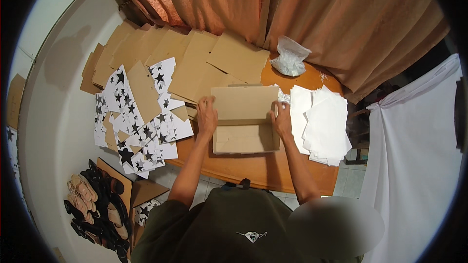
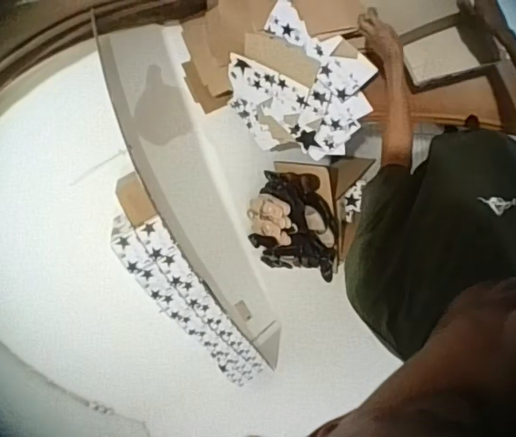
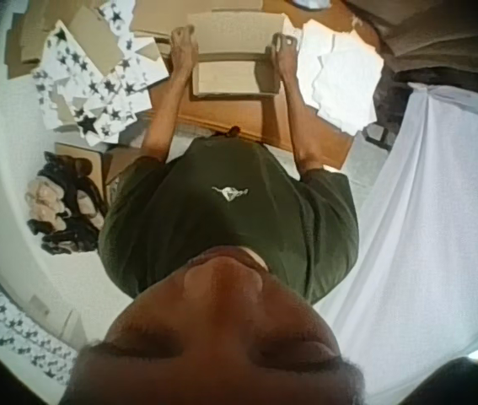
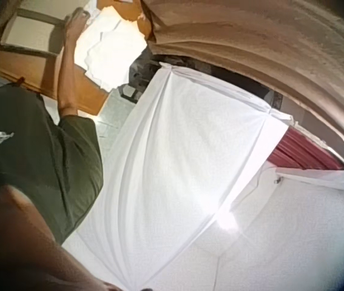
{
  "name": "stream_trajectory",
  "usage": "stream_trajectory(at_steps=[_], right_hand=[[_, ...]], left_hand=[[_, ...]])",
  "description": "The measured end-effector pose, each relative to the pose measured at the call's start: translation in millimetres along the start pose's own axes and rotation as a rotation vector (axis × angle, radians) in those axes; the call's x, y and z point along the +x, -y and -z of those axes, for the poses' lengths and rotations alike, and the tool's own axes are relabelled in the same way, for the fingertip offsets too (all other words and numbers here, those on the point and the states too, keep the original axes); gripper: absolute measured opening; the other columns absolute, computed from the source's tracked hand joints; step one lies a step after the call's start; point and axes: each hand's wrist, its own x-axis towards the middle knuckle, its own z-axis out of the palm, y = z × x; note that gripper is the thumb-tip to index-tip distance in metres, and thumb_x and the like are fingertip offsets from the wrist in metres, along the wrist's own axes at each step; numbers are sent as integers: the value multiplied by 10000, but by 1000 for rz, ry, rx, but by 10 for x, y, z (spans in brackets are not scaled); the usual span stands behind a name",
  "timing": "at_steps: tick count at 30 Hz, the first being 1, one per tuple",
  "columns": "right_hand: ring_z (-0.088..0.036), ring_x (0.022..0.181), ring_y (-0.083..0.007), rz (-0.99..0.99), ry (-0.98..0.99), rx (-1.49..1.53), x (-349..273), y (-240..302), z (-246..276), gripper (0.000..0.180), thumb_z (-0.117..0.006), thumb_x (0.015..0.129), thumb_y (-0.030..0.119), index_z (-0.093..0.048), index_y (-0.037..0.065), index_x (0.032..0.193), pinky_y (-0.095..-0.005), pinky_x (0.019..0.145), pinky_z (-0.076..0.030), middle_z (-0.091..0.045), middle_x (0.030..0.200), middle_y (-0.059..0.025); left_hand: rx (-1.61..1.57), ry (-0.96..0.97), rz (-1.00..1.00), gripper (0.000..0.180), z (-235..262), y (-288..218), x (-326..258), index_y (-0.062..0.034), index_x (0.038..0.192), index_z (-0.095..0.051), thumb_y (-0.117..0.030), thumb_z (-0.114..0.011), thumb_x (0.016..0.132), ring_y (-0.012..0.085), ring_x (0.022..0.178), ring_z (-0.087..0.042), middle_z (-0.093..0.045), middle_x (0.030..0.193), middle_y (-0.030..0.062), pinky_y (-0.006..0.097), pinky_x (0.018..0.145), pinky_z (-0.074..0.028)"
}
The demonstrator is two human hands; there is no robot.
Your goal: Assembling and stacking shoe boxes at a work station.
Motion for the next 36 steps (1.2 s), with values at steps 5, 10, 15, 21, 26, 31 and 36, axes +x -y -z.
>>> stream_trajectory(at_steps=[5,10,15,21,26,31,36], right_hand=[[-570,1149,-451,-107,224,-133,-286,70,-69,596,-718,900,175,-490,126,1449,-498,942,-512,-489,1312,-294],[-560,1147,-451,-139,277,-136,-318,-58,-130,627,-717,902,186,-481,143,1482,-494,950,-502,-504,1279,-305],[-511,1237,-427,-183,425,-48,-245,-215,-97,589,-673,958,309,-481,125,1484,-477,1048,-435,-494,1338,-307],[-502,1296,-275,-455,137,704,-574,-412,24,480,-585,1030,309,-493,114,1458,-415,1079,-414,-462,1496,-158],[-560,1179,-156,-536,269,695,-995,-485,118,408,-547,1055,281,-547,79,1409,-310,1012,-433,-588,1348,-45],[-590,1116,-170,-671,347,758,-1123,-378,149,456,-598,1034,273,-531,115,1457,-314,948,-485,-600,1342,-61],[-594,901,-184,-246,116,591,-1247,-319,2,472,-652,999,275,-564,129,1439,-315,811,-517,-619,1161,-125]], left_hand=[[-108,291,105,544,-118,3,-363,-134,1491,-423,-104,-587,974,477,1362,-414,-286,1550,309,517,1124,-385],[-134,397,176,516,-234,99,-417,-150,1526,-410,-173,-525,1023,480,1392,-387,-299,1557,314,506,1146,-371],[-187,493,211,531,-231,156,-344,-129,1531,-396,-216,-537,1027,461,1384,-408,-333,1541,310,491,1137,-384],[-551,88,322,468,-184,429,-706,-119,1498,-413,-310,-477,1075,370,1220,-591,-565,1360,237,407,1012,-484],[-903,321,652,402,-67,611,-1111,-63,1401,-498,-291,-505,1070,232,1014,-659,-661,1204,160,333,874,-528],[-758,325,488,336,48,545,-1224,-84,1354,-557,-191,-573,1036,196,973,-667,-690,1110,130,323,819,-544],[-635,248,433,425,107,302,-1322,-95,1389,-551,-58,-627,973,211,955,-692,-691,1099,160,334,809,-557]])
